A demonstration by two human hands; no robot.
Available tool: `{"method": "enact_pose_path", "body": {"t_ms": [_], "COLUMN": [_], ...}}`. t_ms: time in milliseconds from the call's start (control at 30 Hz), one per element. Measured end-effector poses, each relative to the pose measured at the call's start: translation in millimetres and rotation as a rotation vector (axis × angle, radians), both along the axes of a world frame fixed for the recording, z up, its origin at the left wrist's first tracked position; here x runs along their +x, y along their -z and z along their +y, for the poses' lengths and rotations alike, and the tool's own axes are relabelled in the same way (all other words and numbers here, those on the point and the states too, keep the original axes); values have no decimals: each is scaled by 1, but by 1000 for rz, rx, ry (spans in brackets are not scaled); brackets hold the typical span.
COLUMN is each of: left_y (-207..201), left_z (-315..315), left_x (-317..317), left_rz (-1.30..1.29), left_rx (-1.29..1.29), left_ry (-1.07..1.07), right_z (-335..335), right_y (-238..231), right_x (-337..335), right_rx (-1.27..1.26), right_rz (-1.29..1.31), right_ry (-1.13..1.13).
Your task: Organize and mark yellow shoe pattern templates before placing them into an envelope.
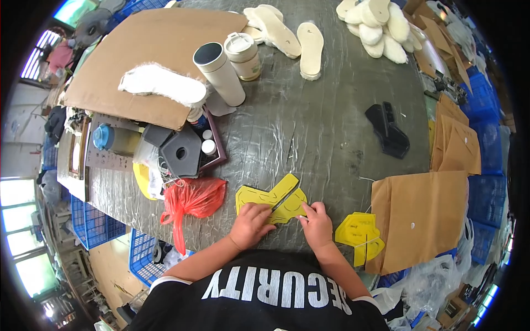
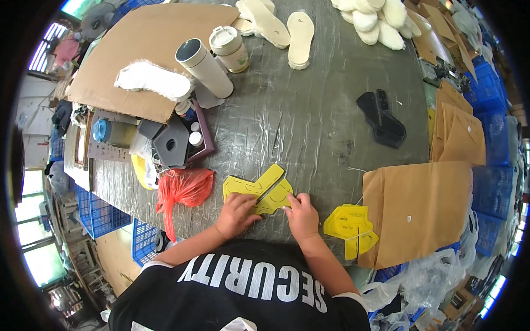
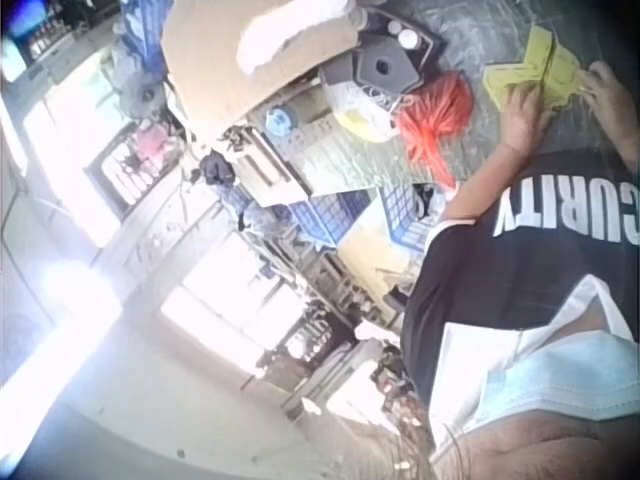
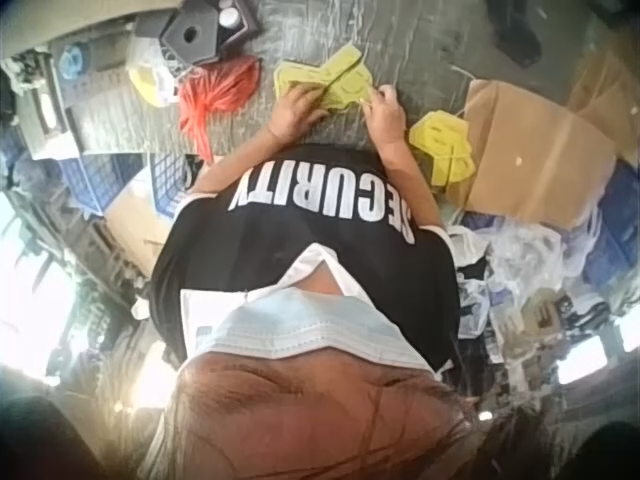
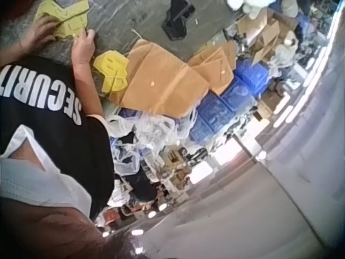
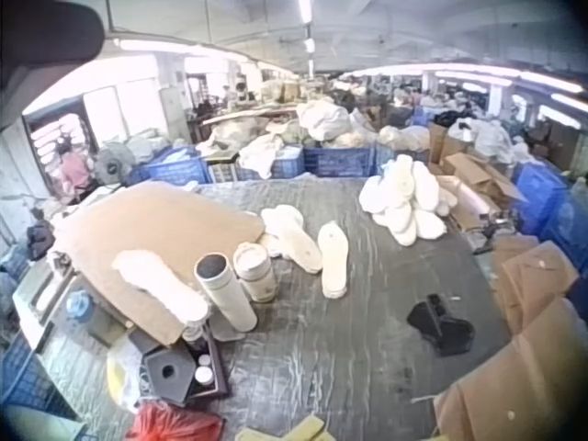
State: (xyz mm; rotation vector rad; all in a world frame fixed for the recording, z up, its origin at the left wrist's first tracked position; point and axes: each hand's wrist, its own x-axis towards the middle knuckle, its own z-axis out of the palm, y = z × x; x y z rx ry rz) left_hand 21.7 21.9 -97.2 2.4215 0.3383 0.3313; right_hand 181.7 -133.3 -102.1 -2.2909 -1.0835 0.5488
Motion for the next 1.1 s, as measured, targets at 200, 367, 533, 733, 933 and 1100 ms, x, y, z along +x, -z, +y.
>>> {"method": "enact_pose_path", "body": {"t_ms": [200, 367, 533, 733, 933, 1100], "left_y": [-14, -8, -6, -6, -20, -25], "left_z": [30, 38, 41, 41, 30, 11], "left_x": [-19, -20, -18, -18, -12, 0], "left_rz": [267, 282, 278, 269, 350, 289], "left_rx": [106, 32, 36, 42, 106, 36], "left_ry": [-104, -22, -10, -7, 55, 193], "right_z": [0, -2, -2, -4, -6, -1], "right_y": [2, 12, 12, 15, 17, 7], "right_x": [3, 1, 1, 0, 1, 1], "right_rx": [92, 161, 167, 187, 186, 109], "right_rz": [-195, -235, -232, -238, -238, -155], "right_ry": [-76, -98, -90, -81, -84, -71]}}
